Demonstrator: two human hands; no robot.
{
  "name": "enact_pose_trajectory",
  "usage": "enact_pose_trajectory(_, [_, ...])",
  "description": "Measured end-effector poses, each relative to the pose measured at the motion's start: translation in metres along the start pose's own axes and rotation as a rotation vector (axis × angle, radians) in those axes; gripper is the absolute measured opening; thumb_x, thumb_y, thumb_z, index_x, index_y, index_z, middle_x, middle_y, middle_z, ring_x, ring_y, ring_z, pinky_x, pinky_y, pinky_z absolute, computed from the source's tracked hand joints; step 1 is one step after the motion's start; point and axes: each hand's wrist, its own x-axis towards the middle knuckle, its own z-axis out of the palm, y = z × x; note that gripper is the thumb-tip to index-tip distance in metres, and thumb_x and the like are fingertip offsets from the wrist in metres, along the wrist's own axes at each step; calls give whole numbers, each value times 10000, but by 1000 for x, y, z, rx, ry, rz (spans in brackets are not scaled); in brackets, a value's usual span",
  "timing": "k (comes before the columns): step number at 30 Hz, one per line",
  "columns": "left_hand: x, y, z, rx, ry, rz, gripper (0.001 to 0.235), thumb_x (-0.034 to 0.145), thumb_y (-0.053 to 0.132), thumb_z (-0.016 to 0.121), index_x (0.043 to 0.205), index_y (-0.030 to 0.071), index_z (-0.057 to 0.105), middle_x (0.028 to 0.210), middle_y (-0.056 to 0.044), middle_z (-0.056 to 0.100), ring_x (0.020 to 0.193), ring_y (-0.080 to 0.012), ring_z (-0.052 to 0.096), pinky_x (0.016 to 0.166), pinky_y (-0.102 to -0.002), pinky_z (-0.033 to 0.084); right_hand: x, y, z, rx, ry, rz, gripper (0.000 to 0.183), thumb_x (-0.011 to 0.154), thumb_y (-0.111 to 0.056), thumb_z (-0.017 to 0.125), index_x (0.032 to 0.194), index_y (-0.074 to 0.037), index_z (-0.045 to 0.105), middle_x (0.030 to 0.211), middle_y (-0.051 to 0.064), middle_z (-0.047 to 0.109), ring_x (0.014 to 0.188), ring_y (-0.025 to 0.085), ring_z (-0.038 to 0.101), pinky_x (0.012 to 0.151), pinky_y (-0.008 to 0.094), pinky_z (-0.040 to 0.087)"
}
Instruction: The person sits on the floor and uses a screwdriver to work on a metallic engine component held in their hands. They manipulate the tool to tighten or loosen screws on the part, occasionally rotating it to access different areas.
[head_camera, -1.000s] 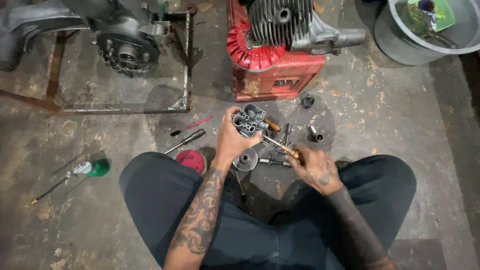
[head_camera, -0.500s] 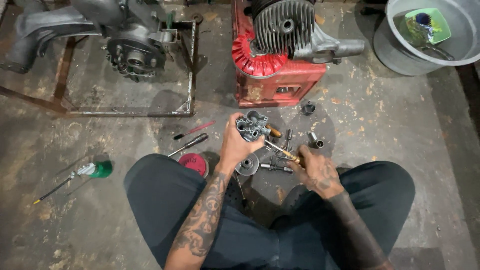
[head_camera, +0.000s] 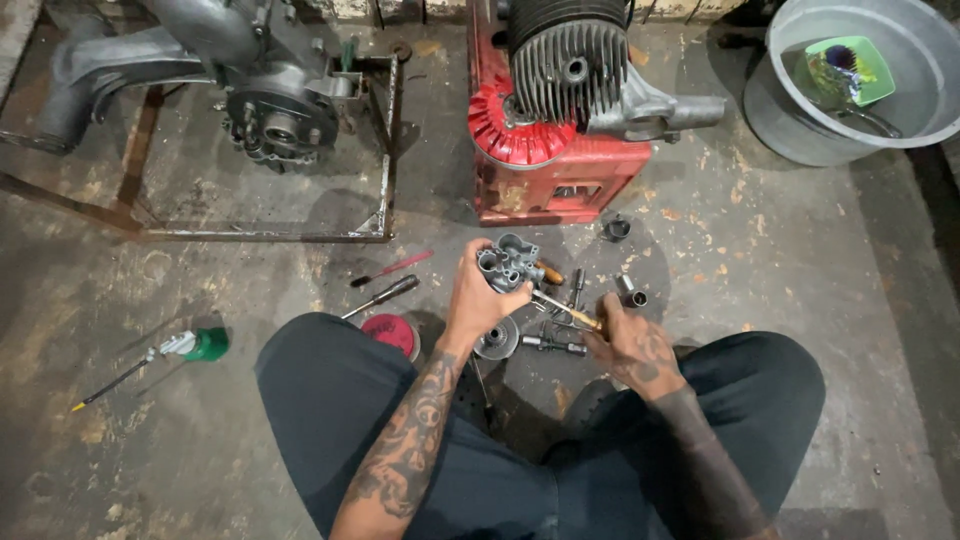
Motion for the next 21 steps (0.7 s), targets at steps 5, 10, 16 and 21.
enact_pose_trajectory(5, [-1,-4,1,7,-7,-11,890,544,308,944,1281,79,501,1078,-293,616,1089,-505,636,936,-536,534,3,19,18,50,165,-275,452,914,-402,665,1274,-160,542,1141,133,720,1061,376,720,889,514,603])
enact_pose_trajectory(10, [-2,1,-2,-4,-3,-41,880,555,331,934,1280,75,506,1074,-288,633,1081,-500,649,934,-533,537,0,9,-6,60,161,-400,245,967,-382,618,1093,-173,634,997,71,667,972,375,711,798,485,613])
enact_pose_trajectory(16, [-1,5,-4,-55,5,-62,837,566,285,924,1256,59,506,1057,-297,665,1054,-494,671,880,-518,551,0,1,-18,46,80,-384,274,931,-413,664,1014,-158,611,931,108,659,930,405,706,736,516,590])
enact_pose_trajectory(21, [0,8,-6,-52,4,-72,807,575,274,913,1238,46,514,1048,-312,676,1043,-512,672,853,-543,561,0,2,-17,24,178,-449,254,926,-443,668,914,-200,595,734,81,693,800,339,734,676,454,594])
